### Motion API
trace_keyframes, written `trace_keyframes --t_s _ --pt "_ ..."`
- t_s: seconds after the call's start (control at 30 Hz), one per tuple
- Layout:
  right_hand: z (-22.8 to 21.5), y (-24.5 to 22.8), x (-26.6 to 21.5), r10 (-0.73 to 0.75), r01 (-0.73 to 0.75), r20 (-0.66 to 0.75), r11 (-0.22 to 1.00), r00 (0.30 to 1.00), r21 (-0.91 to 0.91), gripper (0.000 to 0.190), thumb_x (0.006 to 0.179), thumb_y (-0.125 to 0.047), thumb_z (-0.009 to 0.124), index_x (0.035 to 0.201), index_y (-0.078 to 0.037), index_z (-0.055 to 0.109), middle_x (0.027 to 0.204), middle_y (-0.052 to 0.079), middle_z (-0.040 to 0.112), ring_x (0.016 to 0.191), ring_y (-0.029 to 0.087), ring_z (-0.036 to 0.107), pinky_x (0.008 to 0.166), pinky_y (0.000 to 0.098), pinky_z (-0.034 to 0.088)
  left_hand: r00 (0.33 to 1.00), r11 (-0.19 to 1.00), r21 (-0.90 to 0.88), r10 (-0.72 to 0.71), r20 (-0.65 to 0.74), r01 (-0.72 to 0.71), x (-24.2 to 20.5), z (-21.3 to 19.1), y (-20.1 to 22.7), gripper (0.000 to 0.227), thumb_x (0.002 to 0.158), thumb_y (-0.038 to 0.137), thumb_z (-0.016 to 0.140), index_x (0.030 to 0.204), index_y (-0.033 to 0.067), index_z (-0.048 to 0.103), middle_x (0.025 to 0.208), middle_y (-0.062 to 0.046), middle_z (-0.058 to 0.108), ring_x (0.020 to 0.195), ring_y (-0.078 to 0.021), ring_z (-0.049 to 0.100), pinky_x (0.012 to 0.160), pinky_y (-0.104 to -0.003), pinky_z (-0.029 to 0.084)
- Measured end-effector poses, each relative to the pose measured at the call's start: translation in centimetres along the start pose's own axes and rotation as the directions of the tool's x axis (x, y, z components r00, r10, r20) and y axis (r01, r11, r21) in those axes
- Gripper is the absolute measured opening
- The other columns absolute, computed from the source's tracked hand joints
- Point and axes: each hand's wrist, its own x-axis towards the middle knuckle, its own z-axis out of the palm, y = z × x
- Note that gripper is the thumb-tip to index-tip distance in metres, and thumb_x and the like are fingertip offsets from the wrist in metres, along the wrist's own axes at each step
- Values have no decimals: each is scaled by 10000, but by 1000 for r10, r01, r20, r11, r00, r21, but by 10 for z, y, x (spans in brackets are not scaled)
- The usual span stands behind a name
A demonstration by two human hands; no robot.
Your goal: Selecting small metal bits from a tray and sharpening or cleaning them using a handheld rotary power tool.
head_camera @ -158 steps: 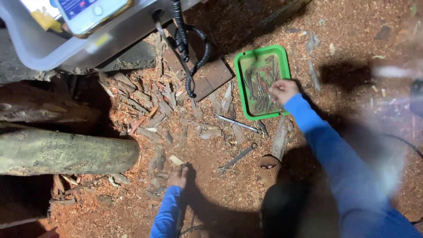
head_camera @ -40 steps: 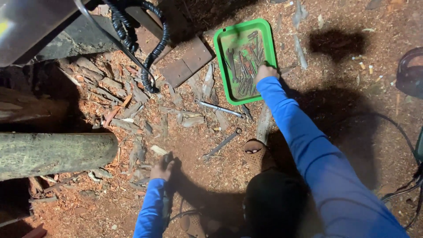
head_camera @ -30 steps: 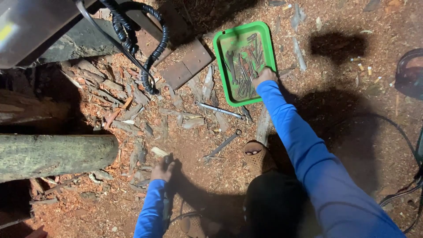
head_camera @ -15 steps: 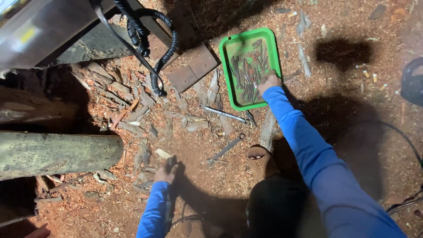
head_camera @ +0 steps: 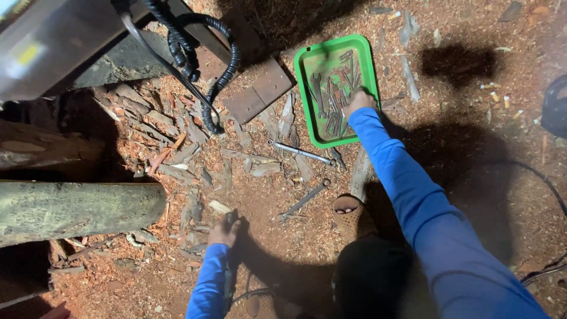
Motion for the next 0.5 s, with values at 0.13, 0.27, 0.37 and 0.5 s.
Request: trace_keyframes --t_s 0.13,0.27,0.37,0.5 --pt "-27 -22 -4 3 6 -54 987 999 161 315 1008 -324 495 1235 -105 504 1129 249 726 1142 404 684 994 513 557 1000 999 40 -10 -2 10 8 8 -7 687 899 694 547 1454 289 546 1363 -133 697 1300 -350 632 1131 -469 491" --pt "-8 -14 48 66 -67 -47 998 997 -10 341 1002 -305 517 1241 -65 483 1128 236 723 1123 437 683 949 542 561 1000 999 39 8 -8 -7 10 9 -8 676 914 679 534 1474 301 519 1367 -122 695 1303 -345 629 1131 -469 491" --pt "-27 -40 32 78 -80 -29 994 997 -72 298 933 -247 599 1144 -43 648 1119 209 743 1084 419 704 899 517 591 999 999 48 28 -29 -26 11 6 -6 685 915 676 536 1477 285 521 1369 -124 692 1306 -346 627 1126 -471 497" --pt "-66 -69 -16 50 -49 16 997 999 -65 294 863 -226 691 1103 -73 765 1154 206 746 1108 400 702 927 504 588 999 998 52 36 -25 -35 -4 -4 1 708 911 695 528 1477 270 507 1376 -138 683 1309 -368 620 1133 -494 488"
